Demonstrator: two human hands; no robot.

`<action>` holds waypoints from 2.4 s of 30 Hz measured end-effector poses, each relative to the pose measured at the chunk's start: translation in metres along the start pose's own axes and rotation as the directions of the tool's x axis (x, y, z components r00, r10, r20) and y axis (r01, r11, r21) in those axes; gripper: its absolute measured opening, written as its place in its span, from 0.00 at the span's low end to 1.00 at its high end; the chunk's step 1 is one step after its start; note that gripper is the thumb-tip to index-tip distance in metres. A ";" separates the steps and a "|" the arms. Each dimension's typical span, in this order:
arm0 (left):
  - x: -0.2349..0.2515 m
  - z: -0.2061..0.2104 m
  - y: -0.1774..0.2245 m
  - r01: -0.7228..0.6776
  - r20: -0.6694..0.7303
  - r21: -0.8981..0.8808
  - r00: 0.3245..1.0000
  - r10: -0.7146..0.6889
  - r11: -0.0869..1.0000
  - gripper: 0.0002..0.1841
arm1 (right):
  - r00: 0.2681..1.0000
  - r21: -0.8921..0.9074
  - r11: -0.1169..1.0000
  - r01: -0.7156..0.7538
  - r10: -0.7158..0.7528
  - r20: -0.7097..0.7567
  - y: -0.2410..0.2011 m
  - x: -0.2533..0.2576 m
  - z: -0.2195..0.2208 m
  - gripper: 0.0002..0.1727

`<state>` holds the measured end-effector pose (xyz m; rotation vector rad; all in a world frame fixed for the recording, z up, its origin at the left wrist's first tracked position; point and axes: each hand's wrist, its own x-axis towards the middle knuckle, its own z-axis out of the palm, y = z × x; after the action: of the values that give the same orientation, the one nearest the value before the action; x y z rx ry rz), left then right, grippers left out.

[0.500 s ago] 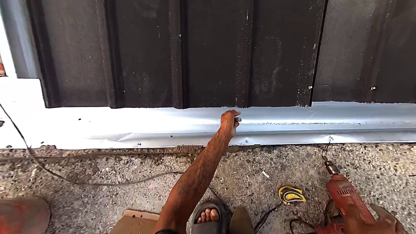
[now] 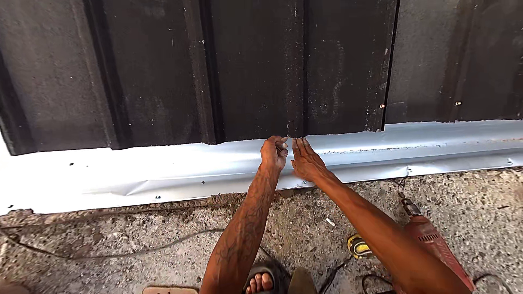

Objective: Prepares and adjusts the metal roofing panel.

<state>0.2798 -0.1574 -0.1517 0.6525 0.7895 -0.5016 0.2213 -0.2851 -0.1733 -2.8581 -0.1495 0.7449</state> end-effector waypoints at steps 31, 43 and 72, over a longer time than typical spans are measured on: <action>-0.014 0.001 0.001 -0.015 -0.026 0.114 1.000 0.018 0.993 0.06 | 0.660 0.099 0.995 0.004 0.072 -0.748 -0.002 0.074 0.036 0.12; -0.012 -0.004 0.001 -0.036 0.005 0.165 0.999 0.036 0.986 0.07 | 0.542 0.090 0.996 0.014 0.068 -0.837 0.001 0.084 0.039 0.19; 0.026 0.045 0.016 -0.401 0.348 0.914 0.854 0.386 0.063 0.11 | 0.686 0.170 0.984 -0.044 0.153 -0.711 -0.010 0.075 0.031 0.16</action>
<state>0.3277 -0.1824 -0.1427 2.0782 0.0849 -0.4453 0.2705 -0.2604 -0.2332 -2.7912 0.1698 -0.3996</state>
